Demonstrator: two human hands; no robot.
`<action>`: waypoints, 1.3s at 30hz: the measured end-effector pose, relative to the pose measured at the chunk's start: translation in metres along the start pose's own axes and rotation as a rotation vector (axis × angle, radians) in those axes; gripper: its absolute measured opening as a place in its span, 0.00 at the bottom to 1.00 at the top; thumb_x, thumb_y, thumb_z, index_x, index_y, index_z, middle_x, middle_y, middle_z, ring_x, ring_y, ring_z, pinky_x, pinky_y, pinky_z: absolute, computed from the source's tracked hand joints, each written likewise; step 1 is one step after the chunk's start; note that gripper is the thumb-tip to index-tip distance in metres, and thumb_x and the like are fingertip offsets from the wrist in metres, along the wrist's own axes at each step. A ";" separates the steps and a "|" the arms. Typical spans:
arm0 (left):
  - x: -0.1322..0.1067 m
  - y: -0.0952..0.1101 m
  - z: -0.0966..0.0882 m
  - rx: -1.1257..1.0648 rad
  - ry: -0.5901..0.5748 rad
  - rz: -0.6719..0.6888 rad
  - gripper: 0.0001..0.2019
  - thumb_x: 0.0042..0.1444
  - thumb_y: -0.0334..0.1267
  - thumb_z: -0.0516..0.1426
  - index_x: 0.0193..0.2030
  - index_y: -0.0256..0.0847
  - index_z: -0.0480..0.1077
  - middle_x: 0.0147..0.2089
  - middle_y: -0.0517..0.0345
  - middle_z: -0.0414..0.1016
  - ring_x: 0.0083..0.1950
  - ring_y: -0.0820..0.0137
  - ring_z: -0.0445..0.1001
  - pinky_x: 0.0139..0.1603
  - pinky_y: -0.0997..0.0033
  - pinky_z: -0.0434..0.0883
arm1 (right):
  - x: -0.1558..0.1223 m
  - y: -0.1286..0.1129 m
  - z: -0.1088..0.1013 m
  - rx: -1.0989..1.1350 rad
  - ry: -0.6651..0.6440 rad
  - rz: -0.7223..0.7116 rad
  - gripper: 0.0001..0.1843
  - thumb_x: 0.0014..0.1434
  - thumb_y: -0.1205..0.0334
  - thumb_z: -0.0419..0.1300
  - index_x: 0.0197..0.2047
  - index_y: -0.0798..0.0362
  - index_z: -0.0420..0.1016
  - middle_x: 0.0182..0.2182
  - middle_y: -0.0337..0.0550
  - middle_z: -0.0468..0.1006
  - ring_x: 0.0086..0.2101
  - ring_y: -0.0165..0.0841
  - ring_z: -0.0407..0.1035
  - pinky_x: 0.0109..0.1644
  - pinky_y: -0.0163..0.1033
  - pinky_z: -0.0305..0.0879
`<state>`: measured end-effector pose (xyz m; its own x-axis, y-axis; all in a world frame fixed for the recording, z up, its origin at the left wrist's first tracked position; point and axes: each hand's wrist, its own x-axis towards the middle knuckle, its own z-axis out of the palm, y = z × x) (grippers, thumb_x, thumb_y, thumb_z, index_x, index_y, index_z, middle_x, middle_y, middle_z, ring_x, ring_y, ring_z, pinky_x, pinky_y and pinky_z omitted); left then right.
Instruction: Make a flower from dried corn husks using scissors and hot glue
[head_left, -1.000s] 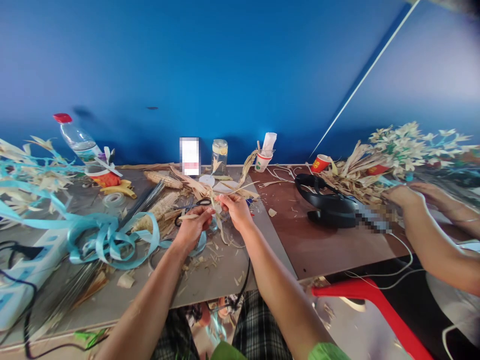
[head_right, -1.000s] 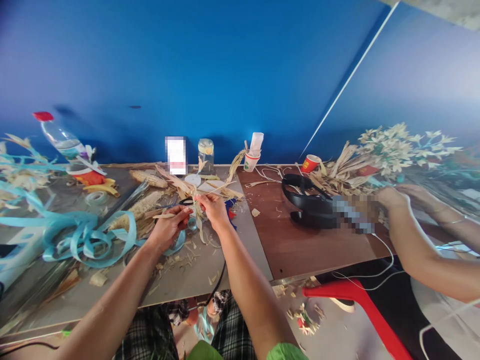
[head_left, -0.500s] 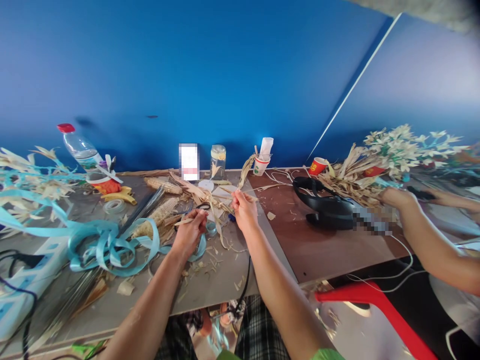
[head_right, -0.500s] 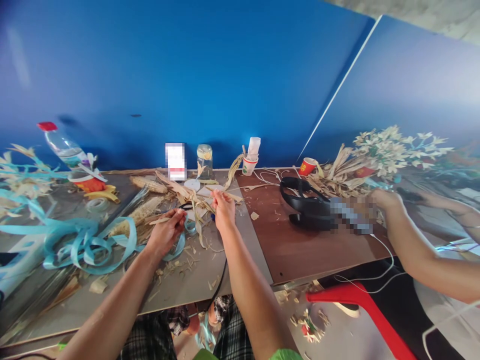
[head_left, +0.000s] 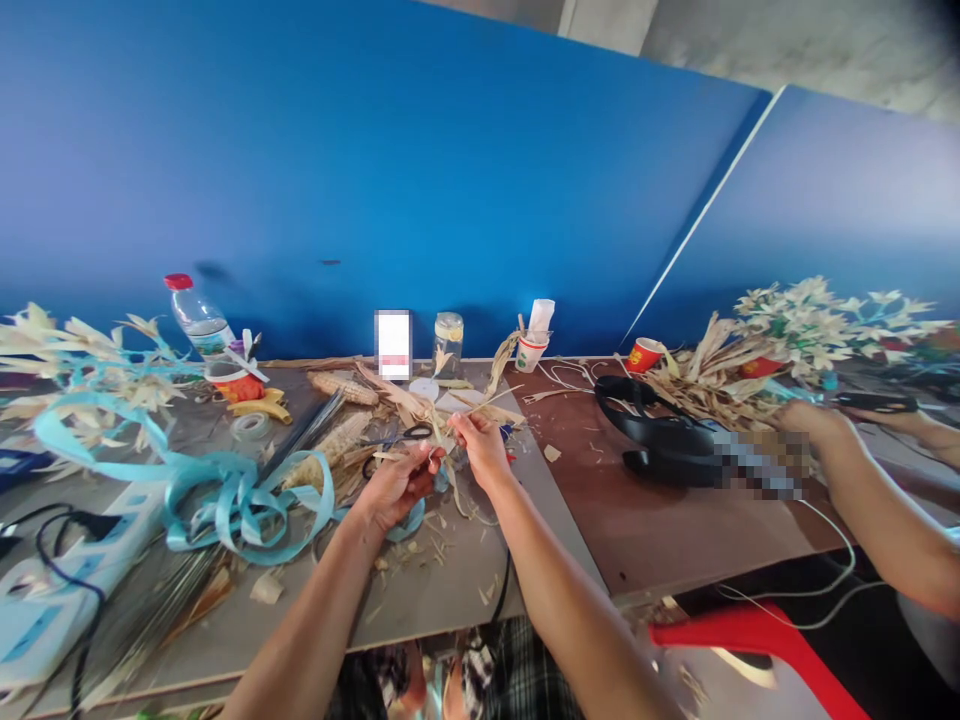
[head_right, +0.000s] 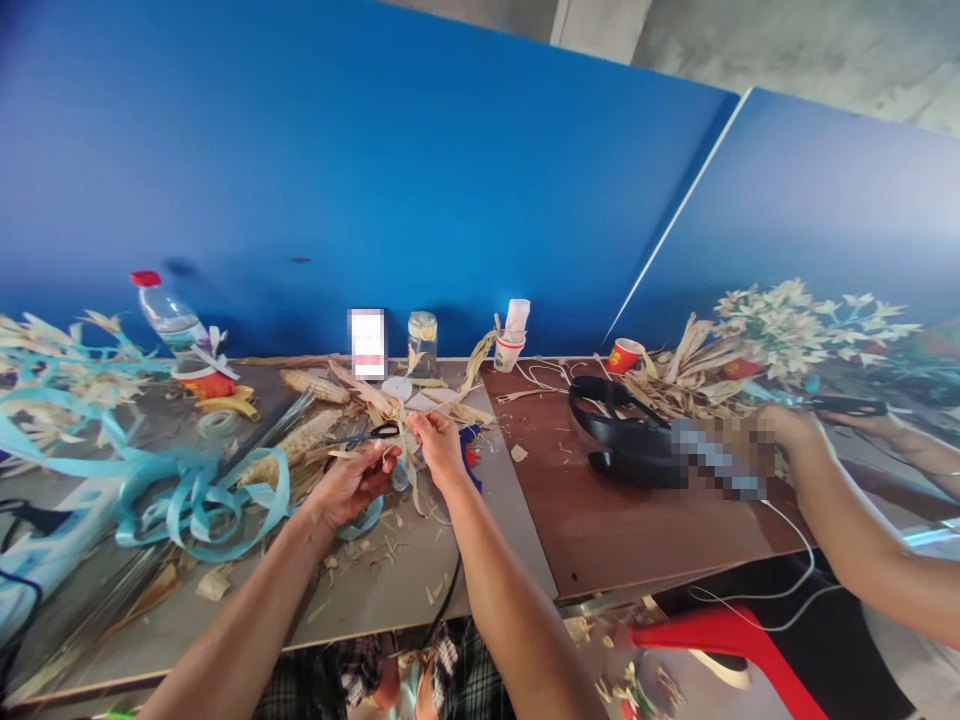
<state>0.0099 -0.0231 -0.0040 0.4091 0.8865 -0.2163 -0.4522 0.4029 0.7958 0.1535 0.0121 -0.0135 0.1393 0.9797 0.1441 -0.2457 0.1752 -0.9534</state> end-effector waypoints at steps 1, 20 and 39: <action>0.000 0.000 0.000 0.007 0.014 -0.013 0.16 0.43 0.45 0.64 0.31 0.31 0.73 0.22 0.64 0.65 0.14 0.88 0.47 0.15 0.83 0.51 | 0.000 -0.001 0.000 -0.010 -0.006 -0.005 0.15 0.48 0.51 0.60 0.22 0.55 0.71 0.16 0.33 0.61 0.18 0.23 0.52 0.24 0.33 0.47; 0.002 -0.002 0.007 0.165 0.061 0.027 0.17 0.37 0.41 0.67 0.22 0.36 0.63 0.17 0.66 0.60 0.16 0.83 0.54 0.17 0.82 0.49 | -0.005 -0.013 0.000 -0.108 -0.028 -0.031 0.17 0.47 0.52 0.60 0.18 0.54 0.65 0.15 0.31 0.55 0.19 0.23 0.48 0.23 0.33 0.44; 0.003 -0.004 -0.002 0.021 0.090 0.064 0.13 0.40 0.39 0.66 0.26 0.35 0.67 0.21 0.66 0.62 0.17 0.85 0.53 0.18 0.82 0.54 | -0.016 -0.018 0.001 0.087 -0.470 0.166 0.14 0.44 0.55 0.65 0.33 0.54 0.78 0.31 0.41 0.76 0.30 0.29 0.65 0.37 0.34 0.59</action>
<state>0.0115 -0.0213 -0.0087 0.3070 0.9274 -0.2137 -0.4578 0.3408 0.8212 0.1548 -0.0064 0.0017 -0.3506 0.9294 0.1151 -0.3092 0.0011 -0.9510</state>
